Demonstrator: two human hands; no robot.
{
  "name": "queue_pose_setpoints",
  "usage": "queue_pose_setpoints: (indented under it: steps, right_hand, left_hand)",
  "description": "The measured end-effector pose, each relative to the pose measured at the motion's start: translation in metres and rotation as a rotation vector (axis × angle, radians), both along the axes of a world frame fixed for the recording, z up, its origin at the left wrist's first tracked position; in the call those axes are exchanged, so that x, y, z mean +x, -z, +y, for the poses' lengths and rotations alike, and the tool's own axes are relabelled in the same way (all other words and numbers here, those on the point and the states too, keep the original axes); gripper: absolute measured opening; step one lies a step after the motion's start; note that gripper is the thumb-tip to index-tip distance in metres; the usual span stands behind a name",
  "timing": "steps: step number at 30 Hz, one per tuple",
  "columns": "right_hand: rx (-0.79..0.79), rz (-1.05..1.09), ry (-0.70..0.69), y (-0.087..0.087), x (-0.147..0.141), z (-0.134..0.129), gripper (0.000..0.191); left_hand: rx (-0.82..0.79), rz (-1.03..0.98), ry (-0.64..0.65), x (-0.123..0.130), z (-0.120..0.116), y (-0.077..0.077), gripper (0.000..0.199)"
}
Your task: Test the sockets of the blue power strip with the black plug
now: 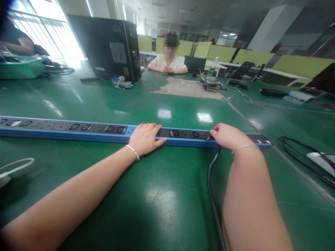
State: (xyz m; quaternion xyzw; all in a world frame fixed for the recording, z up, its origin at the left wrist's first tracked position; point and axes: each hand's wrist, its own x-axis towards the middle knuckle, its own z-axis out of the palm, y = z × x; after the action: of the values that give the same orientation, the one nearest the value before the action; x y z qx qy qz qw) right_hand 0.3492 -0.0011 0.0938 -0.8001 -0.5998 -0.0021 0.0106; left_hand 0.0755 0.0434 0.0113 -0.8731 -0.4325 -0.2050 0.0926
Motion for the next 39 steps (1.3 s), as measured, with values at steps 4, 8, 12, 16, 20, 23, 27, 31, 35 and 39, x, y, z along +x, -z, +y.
queue_pose_setpoints:
  steps: [4,8,12,16,20,23,27,31,35,39]
  right_hand:
    - [-0.090,0.037,0.022,0.000,-0.002,0.001,0.031]
    - [-0.129,0.055,0.047,-0.007,-0.006,-0.001,0.033]
    - [-0.095,0.048,0.051,-0.009,-0.007,-0.003,0.034]
    - [-0.063,0.015,0.008,0.001,-0.003,0.003,0.035]
    - [-0.020,-0.019,-0.027,0.014,0.005,0.011,0.035]
    - [-0.018,-0.044,-0.038,0.019,0.007,0.014,0.035]
    - [-0.023,-0.032,-0.015,0.023,0.006,0.015,0.035]
    - [0.021,0.033,-0.003,0.029,0.005,0.007,0.038]
    - [0.056,0.070,-0.004,0.032,0.006,0.001,0.041]
    - [0.035,0.061,-0.012,0.031,0.007,0.005,0.040]
  left_hand:
    - [-0.008,-0.001,0.005,0.001,-0.001,0.000,0.057]
    - [-0.019,0.000,0.002,0.001,-0.001,0.000,0.058]
    - [-0.013,-0.007,0.011,0.000,-0.001,0.000,0.058]
    - [-0.012,-0.007,0.015,-0.001,-0.001,0.000,0.058]
    - [-0.023,-0.001,0.011,0.000,-0.001,-0.001,0.058]
    - [-0.018,-0.002,0.012,0.000,-0.001,-0.001,0.059]
    - [-0.013,-0.005,0.010,0.000,-0.001,0.000,0.059]
    - [-0.001,-0.002,0.005,0.000,-0.001,0.000,0.058]
    - [0.004,-0.008,0.002,0.000,-0.001,0.001,0.057]
    - [-0.003,-0.013,0.002,0.000,-0.002,0.001,0.058]
